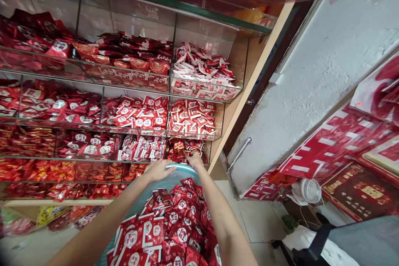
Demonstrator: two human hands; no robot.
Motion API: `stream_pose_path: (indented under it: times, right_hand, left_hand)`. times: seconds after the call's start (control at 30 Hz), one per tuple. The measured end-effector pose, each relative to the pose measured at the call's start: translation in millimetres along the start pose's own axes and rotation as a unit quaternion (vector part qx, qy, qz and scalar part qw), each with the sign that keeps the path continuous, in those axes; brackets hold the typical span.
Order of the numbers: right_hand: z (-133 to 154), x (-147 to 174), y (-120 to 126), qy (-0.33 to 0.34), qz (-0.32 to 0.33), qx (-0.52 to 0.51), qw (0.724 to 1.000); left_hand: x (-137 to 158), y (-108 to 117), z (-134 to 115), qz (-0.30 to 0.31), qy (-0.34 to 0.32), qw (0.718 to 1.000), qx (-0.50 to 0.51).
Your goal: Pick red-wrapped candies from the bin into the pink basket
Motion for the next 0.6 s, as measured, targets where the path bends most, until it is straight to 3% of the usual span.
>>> stream_pose_path:
  times: [0.23, 0.43, 0.6]
  right_hand:
    - [-3.5, 0.3, 5.9, 0.009, -0.021, -0.049, 0.999]
    - [-5.7, 9.1, 33.4, 0.040, -0.047, -0.103, 0.993]
    - [-7.6, 39.4, 56.6, 0.086, -0.044, -0.177, 0.979]
  left_hand:
    - [-0.9, 0.4, -0.7, 0.000, -0.002, 1.000, -0.001]
    - [-1.8, 0.1, 0.3, 0.013, 0.003, 1.000, 0.004]
    - [-2.5, 0.6, -0.1, 0.021, 0.009, 1.000, 0.004]
Point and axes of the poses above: each hand's wrist, its own x-axis away from the middle knuckle, its own y-axis out of the back of the hand, z = x × y, the point moved 5 cm from there along -x, towards the middle knuckle, and after that the axes turned 9 degrees about -x, right-handed, at the moved point
